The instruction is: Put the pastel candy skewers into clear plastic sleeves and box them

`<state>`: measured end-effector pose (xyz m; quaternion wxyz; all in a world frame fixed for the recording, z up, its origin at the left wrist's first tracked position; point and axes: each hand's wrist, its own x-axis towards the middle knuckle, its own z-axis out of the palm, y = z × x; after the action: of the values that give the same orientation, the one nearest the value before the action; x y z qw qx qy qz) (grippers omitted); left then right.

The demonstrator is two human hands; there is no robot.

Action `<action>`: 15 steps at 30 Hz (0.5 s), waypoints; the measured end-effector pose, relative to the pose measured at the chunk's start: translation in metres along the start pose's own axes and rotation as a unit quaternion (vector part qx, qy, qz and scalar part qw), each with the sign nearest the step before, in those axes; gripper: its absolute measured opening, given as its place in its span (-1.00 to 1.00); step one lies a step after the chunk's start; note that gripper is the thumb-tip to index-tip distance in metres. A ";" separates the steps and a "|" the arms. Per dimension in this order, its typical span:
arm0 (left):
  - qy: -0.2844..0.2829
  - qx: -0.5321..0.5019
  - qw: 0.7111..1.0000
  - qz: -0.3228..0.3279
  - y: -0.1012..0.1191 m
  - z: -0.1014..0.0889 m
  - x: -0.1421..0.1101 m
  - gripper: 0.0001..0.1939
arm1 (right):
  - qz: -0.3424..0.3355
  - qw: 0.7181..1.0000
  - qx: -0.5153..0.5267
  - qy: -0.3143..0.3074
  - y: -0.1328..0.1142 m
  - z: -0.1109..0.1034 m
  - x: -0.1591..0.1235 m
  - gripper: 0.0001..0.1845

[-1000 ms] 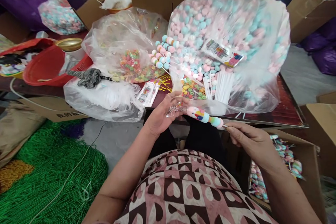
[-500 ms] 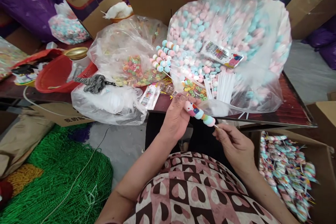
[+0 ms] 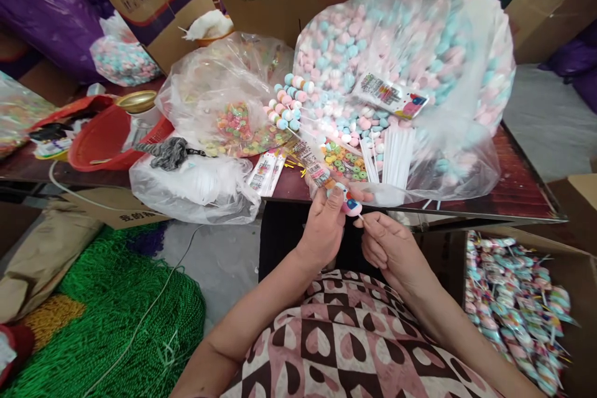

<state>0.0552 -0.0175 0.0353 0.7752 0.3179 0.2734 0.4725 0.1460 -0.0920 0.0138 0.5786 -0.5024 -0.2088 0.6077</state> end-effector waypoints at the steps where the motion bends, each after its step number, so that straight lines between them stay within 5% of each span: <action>1: -0.001 0.001 1.000 0.000 0.001 0.000 0.000 -0.61 | -0.005 1.000 -0.010 -0.003 -0.001 0.001 0.001 -0.65; 8: -0.002 0.019 1.000 0.012 0.009 -0.008 0.009 -0.65 | -0.110 0.959 -0.262 0.007 -0.010 -0.005 0.004 -0.60; 15: -0.065 0.027 0.997 -0.033 0.016 -0.021 0.006 -0.57 | -0.108 0.973 -0.201 0.019 0.002 -0.001 0.013 -0.58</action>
<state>0.0338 -0.0017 0.0328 0.7976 0.3598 0.2451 0.4175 0.1482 -0.0814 0.0065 0.5320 -0.5944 -0.3689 0.4771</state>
